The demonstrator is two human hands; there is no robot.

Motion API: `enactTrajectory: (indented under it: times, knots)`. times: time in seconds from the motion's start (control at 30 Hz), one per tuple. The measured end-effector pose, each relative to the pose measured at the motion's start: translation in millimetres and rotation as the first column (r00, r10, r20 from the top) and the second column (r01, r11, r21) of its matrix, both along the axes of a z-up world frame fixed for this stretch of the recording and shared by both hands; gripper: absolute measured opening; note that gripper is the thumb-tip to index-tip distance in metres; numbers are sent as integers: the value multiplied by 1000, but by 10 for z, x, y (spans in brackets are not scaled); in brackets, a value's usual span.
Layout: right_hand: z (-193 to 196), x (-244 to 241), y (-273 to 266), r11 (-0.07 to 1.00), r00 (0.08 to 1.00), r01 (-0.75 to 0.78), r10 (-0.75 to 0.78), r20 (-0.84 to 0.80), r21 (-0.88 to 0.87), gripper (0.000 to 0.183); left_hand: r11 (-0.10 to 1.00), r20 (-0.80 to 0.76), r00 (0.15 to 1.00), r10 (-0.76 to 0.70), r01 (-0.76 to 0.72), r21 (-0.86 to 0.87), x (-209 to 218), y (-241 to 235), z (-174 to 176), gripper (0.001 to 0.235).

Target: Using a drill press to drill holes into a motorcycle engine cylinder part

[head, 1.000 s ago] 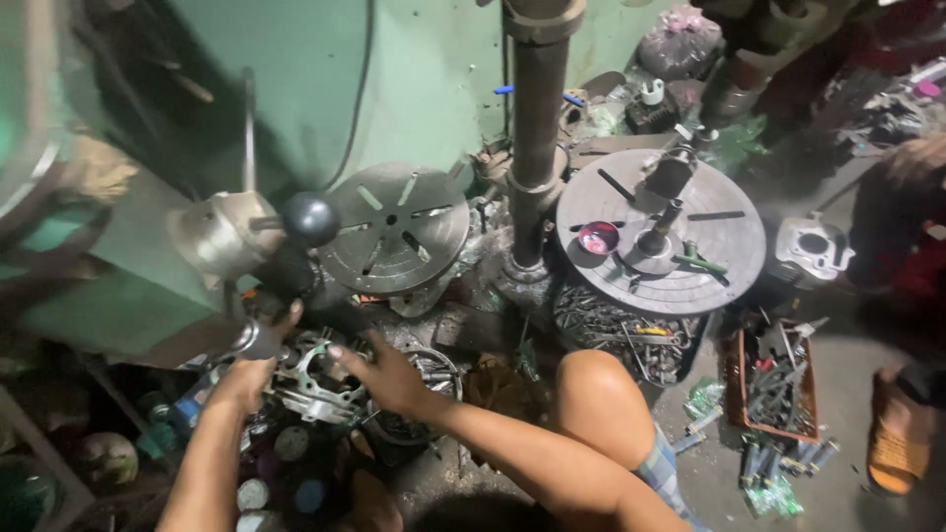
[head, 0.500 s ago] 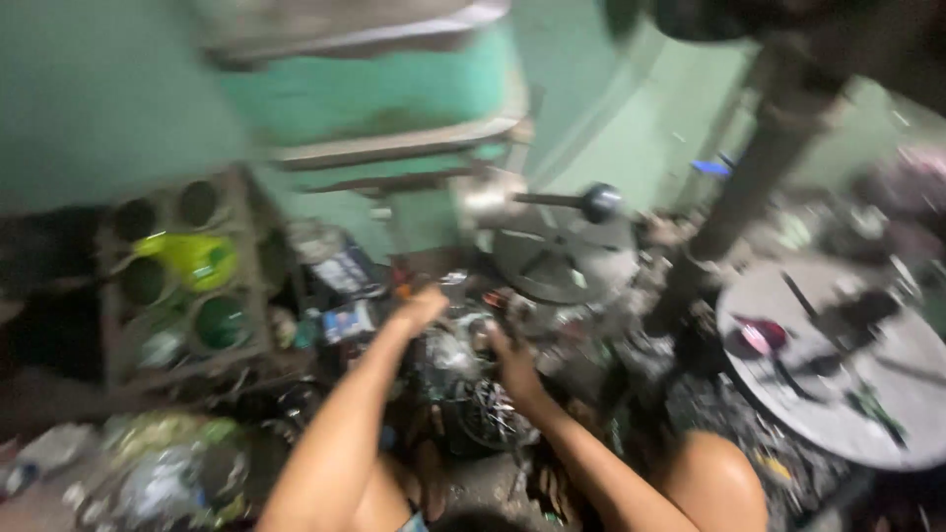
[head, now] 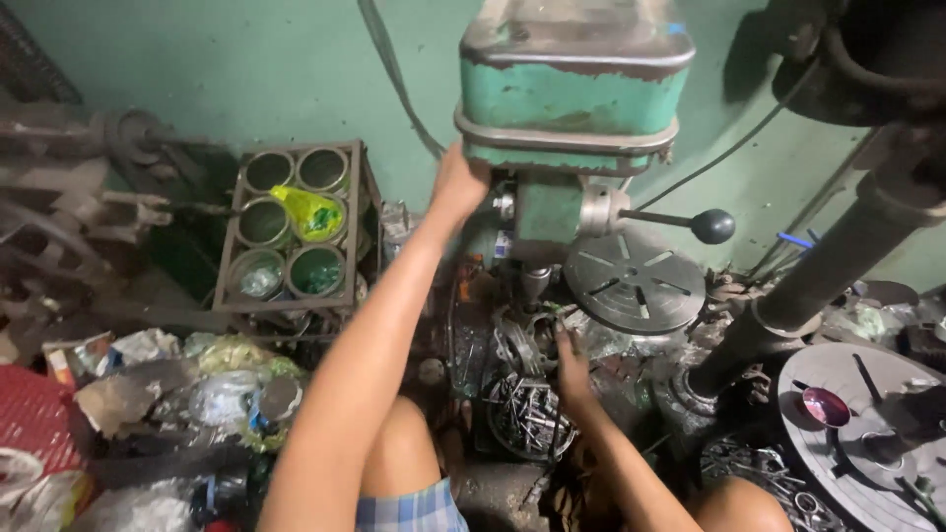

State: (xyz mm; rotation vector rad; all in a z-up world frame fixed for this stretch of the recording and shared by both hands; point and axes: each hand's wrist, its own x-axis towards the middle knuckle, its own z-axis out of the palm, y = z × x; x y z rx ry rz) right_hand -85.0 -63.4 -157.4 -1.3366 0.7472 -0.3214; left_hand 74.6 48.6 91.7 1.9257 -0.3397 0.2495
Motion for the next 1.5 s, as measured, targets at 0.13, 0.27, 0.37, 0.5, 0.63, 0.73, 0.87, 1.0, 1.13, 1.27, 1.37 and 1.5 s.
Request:
enactTrajectory:
  times: [0.13,0.27,0.37,0.5,0.63,0.73,0.87,1.0,1.13,1.27,1.37,1.5]
  knots:
    - [140,-30,12,998,980,-42,31,-197,-49,89,763,-37,951,-306,222,-607,-37,32,375,36]
    - [114,-82,-14,998,998,19,-16,-66,59,89,839,-210,939,-273,126,-530,-45,110,-332,37]
    - [499,-210,64,990,966,-131,117,-230,-48,96,956,-417,887,-200,83,-282,-269,117,-1094,64]
    - [403,-191,-46,977,941,-180,138,-308,-112,93,959,-703,654,-280,157,-236,-1253,262,-961,88]
    - [373,-337,-136,958,974,-128,73,-215,-256,77,757,-707,403,-582,-50,-651,-1222,168,-1522,103]
    - [597,-574,-231,913,957,-31,-90,-275,-406,65,734,-694,412,-591,-84,-675,-1120,136,-1683,97]
    - [941,-1234,-571,643,892,-262,-123,-435,-719,25,778,-735,442,-515,-120,-617,-1311,181,-1291,99]
    - [1485,-1716,-415,804,672,352,-574,468,479,10,787,-772,402,-492,-172,-592,-1191,156,-1735,89]
    - [1448,-1784,-85,928,734,293,-374,567,231,34,734,-754,415,-509,-248,-632,-1044,84,-1912,74]
    - [1187,-1657,229,763,865,473,-497,68,-441,51,794,-717,520,-464,-114,-597,-1102,185,-1822,78]
    - [981,-1540,450,749,881,473,-380,284,-464,40,790,-736,497,-460,-149,-595,-1070,152,-1956,76]
    - [1128,-1385,652,768,893,358,-115,436,-531,38,771,-727,473,-498,-142,-621,-1084,124,-1902,75]
